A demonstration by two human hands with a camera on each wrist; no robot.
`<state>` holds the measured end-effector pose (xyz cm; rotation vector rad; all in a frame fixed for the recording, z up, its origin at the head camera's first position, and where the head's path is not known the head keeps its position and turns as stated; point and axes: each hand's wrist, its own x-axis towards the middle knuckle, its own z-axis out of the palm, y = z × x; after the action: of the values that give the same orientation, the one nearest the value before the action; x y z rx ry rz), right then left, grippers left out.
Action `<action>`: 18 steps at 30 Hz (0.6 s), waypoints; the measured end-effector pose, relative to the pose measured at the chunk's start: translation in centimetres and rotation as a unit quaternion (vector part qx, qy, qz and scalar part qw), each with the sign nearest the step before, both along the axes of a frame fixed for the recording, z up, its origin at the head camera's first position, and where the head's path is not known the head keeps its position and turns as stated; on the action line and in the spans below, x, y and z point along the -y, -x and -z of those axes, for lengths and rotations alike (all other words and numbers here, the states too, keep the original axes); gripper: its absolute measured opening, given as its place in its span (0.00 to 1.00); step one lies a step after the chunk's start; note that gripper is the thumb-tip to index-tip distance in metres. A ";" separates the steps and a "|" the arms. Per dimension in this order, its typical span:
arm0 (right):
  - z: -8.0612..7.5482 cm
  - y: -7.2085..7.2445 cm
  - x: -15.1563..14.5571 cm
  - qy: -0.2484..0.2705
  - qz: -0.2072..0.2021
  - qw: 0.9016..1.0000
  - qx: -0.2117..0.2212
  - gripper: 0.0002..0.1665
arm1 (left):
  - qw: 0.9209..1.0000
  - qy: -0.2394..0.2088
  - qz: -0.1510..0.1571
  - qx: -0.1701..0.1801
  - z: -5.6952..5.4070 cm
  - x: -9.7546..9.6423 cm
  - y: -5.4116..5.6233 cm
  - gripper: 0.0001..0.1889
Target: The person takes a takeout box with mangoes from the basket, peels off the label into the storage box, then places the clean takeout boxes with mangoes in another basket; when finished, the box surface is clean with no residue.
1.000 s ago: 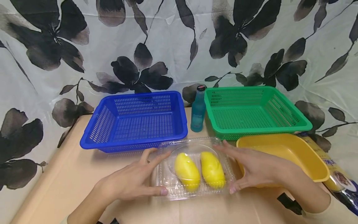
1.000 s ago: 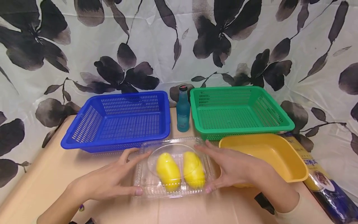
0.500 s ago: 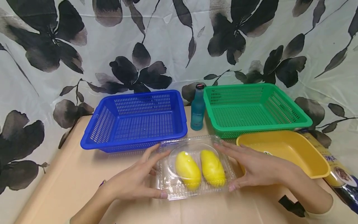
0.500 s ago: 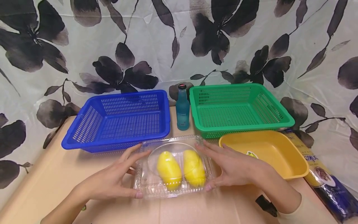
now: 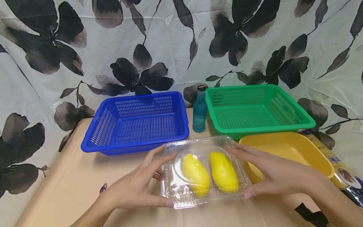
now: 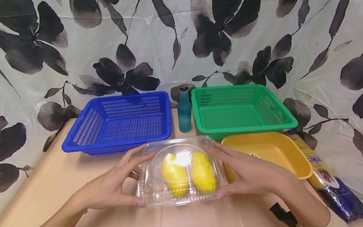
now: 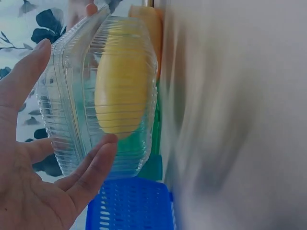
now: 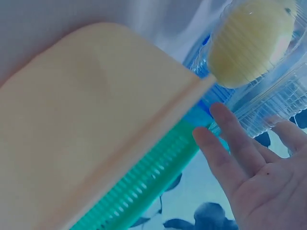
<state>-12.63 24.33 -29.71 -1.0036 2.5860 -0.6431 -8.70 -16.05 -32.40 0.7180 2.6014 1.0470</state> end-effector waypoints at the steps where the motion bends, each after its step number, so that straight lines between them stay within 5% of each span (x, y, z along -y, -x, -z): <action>1: -0.2 -0.2 -0.2 0.003 0.002 1.000 -0.002 0.62 | 1.000 -0.003 0.002 0.000 -0.1 -0.1 0.0 0.55; 10: -1.3 -0.8 -1.7 0.005 0.034 0.998 -0.046 0.65 | 0.999 -0.034 -0.001 -0.030 -1.2 -1.4 0.3 0.54; 18: -3.2 0.1 -3.3 0.001 0.036 0.991 -0.130 0.69 | 0.995 -0.068 0.011 -0.073 -1.9 -3.1 1.6 0.55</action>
<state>-12.73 27.59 -26.50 -1.0613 2.8600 -0.5650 -10.33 -12.97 -30.50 0.8832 2.6556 1.2181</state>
